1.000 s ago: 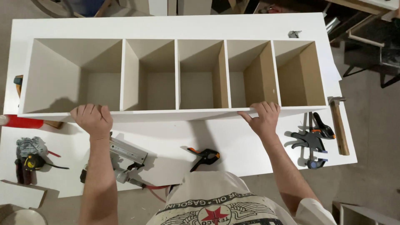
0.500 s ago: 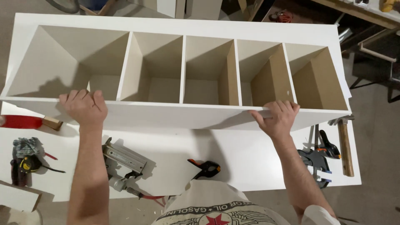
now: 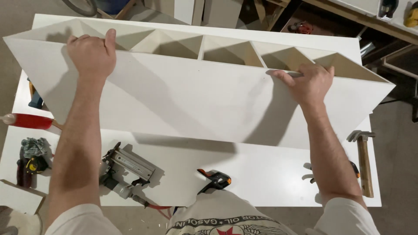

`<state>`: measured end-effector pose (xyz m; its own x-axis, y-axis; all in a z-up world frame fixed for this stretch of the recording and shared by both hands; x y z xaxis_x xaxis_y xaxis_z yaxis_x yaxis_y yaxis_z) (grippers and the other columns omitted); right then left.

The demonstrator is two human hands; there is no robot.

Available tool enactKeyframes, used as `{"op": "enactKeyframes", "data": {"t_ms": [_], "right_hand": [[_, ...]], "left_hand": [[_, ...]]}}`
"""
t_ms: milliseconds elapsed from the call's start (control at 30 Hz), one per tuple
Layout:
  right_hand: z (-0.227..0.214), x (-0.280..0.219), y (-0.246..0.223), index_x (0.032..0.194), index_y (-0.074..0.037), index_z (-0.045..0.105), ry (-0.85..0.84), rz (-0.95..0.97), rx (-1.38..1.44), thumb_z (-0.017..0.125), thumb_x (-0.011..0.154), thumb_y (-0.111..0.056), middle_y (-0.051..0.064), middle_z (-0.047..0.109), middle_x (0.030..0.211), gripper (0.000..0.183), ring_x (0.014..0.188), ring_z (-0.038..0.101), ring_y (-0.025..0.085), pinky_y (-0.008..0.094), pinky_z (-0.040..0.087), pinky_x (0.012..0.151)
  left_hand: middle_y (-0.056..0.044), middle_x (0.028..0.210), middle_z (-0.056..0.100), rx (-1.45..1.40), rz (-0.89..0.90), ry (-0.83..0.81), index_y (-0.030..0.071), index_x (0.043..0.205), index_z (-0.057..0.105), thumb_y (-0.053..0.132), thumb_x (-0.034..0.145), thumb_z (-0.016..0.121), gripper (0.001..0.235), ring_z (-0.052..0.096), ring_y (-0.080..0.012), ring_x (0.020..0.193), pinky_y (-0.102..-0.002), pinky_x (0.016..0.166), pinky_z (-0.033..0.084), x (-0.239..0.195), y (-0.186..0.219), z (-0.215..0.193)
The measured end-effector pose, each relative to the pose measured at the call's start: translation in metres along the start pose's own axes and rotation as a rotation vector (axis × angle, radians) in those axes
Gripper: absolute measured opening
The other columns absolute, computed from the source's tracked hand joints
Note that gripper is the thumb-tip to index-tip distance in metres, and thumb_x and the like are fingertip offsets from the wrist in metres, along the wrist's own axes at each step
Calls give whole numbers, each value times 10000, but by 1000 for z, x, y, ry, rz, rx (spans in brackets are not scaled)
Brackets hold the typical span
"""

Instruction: Assemble a multi-compartment wooden shelf unit using glue, clamps, and a pneumatic nail gun.

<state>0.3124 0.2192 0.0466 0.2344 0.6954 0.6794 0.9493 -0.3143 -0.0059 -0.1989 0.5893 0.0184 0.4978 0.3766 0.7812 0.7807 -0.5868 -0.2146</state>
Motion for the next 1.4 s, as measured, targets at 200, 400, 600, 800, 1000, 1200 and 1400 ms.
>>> {"op": "enactKeyframes", "data": {"t_ms": [200,400,600,800,1000,1200,1400], "right_hand": [[-25,-9,-8,529,-180,367,-245,78,-9,717,827,-928,-86,368,476,878,460,327,128,382,398,838],[-44,-33,-20,510,-144,354,-368,204,-6,726,772,-914,-45,368,457,894,474,285,209,378,357,803],[-34,-36,-18,501,-143,332,-304,165,5,775,761,-882,-69,344,449,900,470,277,185,373,355,785],[12,1,-11,707,-139,758,-660,311,-65,580,865,-1023,35,717,634,915,685,710,237,366,443,938],[53,42,-5,594,-159,415,-806,519,56,591,874,-992,-13,428,558,896,650,482,229,348,373,701],[91,51,5,672,-118,580,-981,423,-117,315,928,-1051,53,563,668,1003,684,578,292,398,410,631],[94,42,0,624,-98,439,-1033,405,-100,275,902,-1041,38,514,644,997,638,549,270,387,404,636]], "left_hand": [[61,502,438,177,44,-200,196,589,597,533,1349,481,840,456,-199,470,-324,635,403,-21,-3,-2],[69,522,487,205,48,-276,210,593,622,562,1331,430,839,471,-182,470,-319,649,415,-37,2,-27],[68,534,511,287,55,-361,241,622,661,601,1329,381,841,512,-178,482,-312,613,415,-39,-3,-9],[-121,720,758,99,18,-885,-4,773,802,569,1351,125,1059,733,-357,730,-496,860,469,0,15,33],[-116,673,704,54,-35,-887,17,707,768,591,1338,93,1088,669,-367,696,-469,693,432,27,12,107],[-195,843,758,-50,-53,-969,-42,914,813,570,1305,84,1029,694,-446,866,-547,786,475,48,28,127],[-196,856,715,-49,-210,-1132,-59,831,760,706,1254,106,1091,686,-414,818,-495,659,493,38,32,132]]}}
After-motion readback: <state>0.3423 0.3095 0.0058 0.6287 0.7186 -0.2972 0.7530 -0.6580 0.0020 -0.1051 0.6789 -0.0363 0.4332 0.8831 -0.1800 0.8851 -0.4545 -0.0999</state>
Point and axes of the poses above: each hand's wrist, its own x-axis towards the middle knuckle, its own z-axis out of the palm, y = z × x, the point moved 4 cm from there along x, towards the middle knuckle
